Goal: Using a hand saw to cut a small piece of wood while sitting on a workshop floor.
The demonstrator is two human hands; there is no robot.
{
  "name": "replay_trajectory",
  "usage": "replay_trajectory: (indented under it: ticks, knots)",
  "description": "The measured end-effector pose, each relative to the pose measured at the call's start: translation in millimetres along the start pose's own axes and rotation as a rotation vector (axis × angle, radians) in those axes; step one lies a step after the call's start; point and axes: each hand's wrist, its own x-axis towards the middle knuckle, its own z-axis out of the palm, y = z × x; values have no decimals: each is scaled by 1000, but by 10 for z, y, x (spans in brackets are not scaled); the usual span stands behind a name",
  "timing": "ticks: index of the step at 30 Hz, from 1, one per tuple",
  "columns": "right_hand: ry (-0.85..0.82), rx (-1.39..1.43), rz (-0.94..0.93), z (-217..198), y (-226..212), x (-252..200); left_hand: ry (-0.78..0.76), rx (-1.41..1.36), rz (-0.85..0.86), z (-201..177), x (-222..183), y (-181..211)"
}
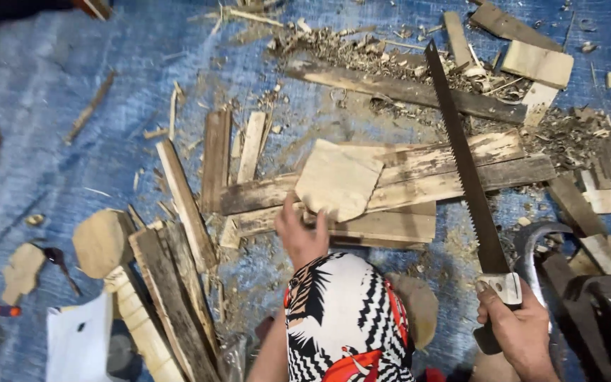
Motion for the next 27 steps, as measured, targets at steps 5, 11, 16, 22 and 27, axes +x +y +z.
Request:
replay_trajectory:
  ticks: [5, 11, 16, 22, 27]
  knots:
    - [-45, -4, -14, 44, 184, 38, -170, -245, -566, 520, -506, -1378]
    - [-61, -27, -13, 85, 206, 33, -204, -834, -1019, 95, -117, -203]
    - [-85, -2, 34, 136, 272, 58, -233, -451, -878, 156, -59, -382]
    - [-100, 16, 68, 150, 405, 111, -150, -413, -792, 136, -110, -128]
    - [-116, -13, 82, 210, 242, 59, -86, -514, -826, 251, -132, -221]
